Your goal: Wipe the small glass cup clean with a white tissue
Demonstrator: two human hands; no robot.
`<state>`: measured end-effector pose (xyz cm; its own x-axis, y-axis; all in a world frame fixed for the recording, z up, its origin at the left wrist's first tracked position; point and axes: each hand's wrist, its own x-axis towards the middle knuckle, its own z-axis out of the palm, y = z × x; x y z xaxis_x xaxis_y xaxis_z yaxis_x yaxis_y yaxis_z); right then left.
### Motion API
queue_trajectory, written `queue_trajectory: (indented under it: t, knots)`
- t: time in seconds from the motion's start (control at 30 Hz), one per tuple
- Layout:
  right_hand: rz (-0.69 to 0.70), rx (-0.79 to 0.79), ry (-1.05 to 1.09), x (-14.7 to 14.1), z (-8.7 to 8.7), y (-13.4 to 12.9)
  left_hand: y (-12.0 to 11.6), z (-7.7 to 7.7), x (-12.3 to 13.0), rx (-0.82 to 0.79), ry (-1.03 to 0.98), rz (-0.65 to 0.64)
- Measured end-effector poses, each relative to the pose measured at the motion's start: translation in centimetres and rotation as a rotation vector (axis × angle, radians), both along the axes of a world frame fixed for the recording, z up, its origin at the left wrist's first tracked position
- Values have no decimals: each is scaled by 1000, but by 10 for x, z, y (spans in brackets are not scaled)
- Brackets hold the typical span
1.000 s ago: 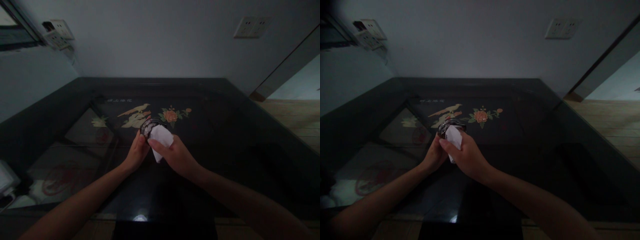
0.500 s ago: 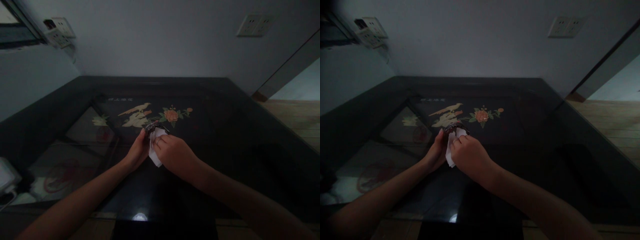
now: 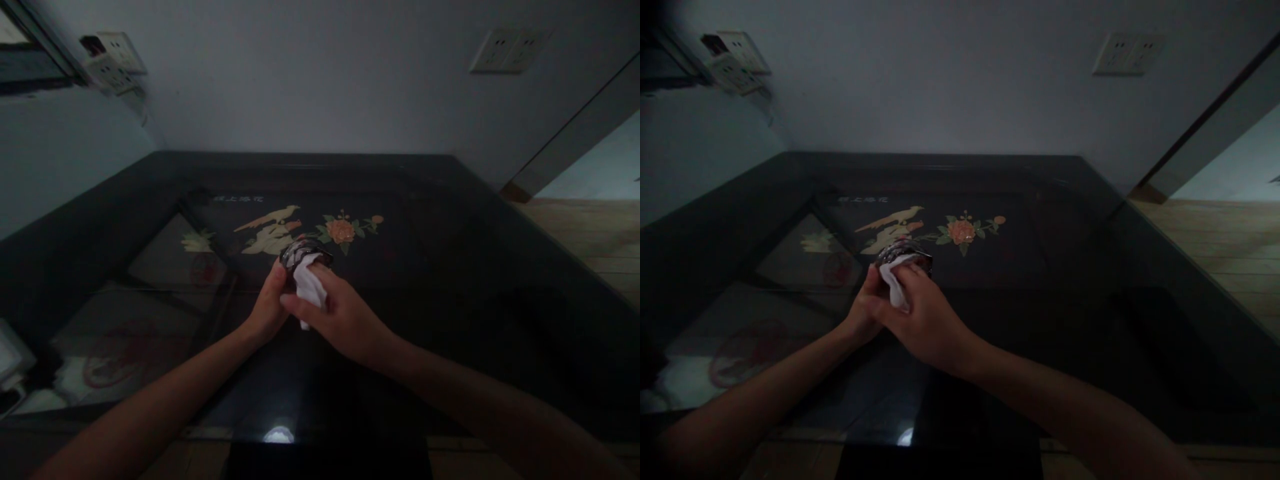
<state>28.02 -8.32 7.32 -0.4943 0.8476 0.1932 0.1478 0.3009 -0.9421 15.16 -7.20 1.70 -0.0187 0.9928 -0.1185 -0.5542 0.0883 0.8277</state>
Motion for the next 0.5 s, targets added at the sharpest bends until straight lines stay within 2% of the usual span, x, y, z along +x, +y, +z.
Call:
queue_trajectory:
  t: [0.07, 0.13, 0.23, 0.37, 0.43, 0.5]
  knots:
    - [-23, -224, 236, -1, 2, 1, 0, -2, 0, 65, 25, 18]
    - [-93, -375, 416, -1, 3, 3, 0, -4, -1, 138, 55, 25]
    - [-163, -431, 491, 0, 2, 5, -1, -8, -4, 191, 97, 18]
    - [-109, -283, 336, 0, -4, 3, -1, -13, -6, 215, 59, 28]
    - [-71, -118, 219, 0, -8, 1, -1, -15, -6, 214, 45, 48]
    - [-51, 111, 89, 0, -11, 0, -1, -14, -6, 176, 48, 46]
